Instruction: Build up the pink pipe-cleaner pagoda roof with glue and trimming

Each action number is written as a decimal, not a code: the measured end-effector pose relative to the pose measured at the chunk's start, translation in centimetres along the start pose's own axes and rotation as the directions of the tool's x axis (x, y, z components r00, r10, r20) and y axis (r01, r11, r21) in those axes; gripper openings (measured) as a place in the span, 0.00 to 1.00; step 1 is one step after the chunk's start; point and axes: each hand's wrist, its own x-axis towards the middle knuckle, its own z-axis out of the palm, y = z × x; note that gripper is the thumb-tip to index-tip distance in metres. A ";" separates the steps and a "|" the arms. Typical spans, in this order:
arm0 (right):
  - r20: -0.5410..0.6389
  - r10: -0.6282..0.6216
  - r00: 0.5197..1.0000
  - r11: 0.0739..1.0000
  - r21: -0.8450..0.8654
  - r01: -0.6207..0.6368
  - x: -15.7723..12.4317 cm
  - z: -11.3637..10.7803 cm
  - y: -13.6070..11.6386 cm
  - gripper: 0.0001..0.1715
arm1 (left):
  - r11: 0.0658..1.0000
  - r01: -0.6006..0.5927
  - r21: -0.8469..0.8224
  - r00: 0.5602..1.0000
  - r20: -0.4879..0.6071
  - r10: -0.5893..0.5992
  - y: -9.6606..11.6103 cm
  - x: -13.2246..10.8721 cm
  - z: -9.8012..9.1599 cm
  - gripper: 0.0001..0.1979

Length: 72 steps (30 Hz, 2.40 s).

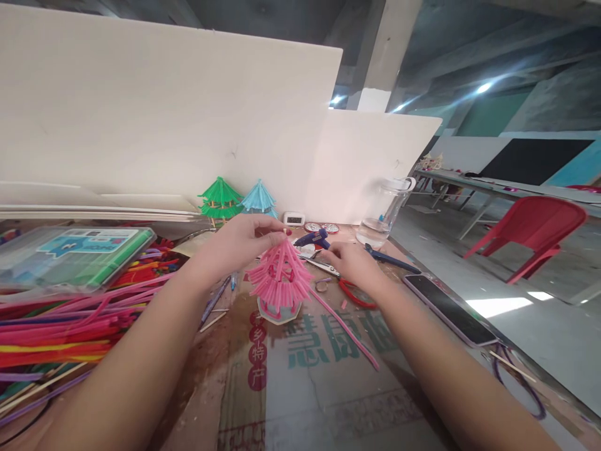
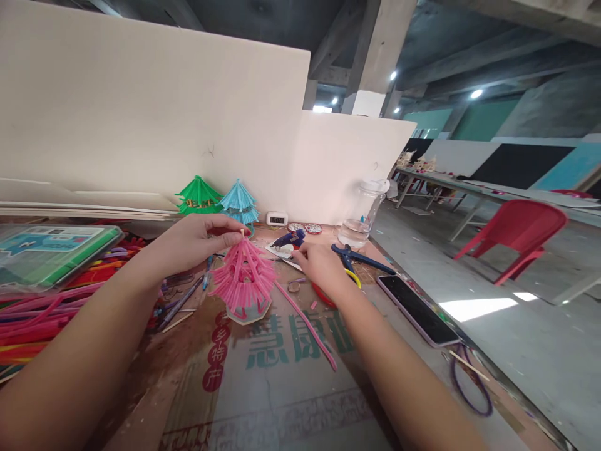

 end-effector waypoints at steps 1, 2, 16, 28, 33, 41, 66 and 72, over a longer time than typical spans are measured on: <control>-0.030 0.028 0.999 1.000 0.005 -0.028 0.4 -0.1 0.7 0.16 | 1.000 0.011 0.001 1.000 -0.013 -0.011 0.0 0.0 0.0 0.15; -0.054 0.056 0.997 0.998 0.013 -0.055 0.8 -0.1 1.4 0.15 | 1.000 0.021 0.004 0.999 -0.025 -0.021 0.1 0.1 0.1 0.14; 0.015 0.036 0.999 0.972 0.232 -0.038 6.7 5.7 3.8 0.16 | 0.999 0.026 -0.030 0.998 -0.052 -0.028 0.1 0.1 0.2 0.13; -0.102 0.115 0.988 0.881 0.470 -0.054 3.9 1.5 3.0 0.19 | 1.000 0.014 0.013 0.999 -0.035 -0.013 0.1 0.2 0.2 0.12; -0.185 -0.024 0.982 0.756 0.639 0.139 1.1 -2.1 1.1 0.22 | 0.999 0.036 0.013 0.999 -0.031 -0.035 0.2 0.1 0.1 0.13; -0.256 -0.257 0.932 0.595 0.718 0.361 -2.3 -4.6 0.0 0.19 | 0.997 0.056 0.043 0.998 -0.038 -0.055 -0.5 0.2 -0.4 0.15; -0.357 -0.323 0.876 0.724 0.503 0.472 -3.3 -3.5 -2.1 0.31 | 0.999 0.046 -0.006 0.999 -0.019 -0.046 -0.3 0.2 0.1 0.13; -0.327 -0.299 0.897 0.745 0.507 0.433 -3.2 -3.0 -1.7 0.28 | 0.999 0.045 -0.009 0.999 -0.021 -0.045 -0.2 0.2 0.2 0.14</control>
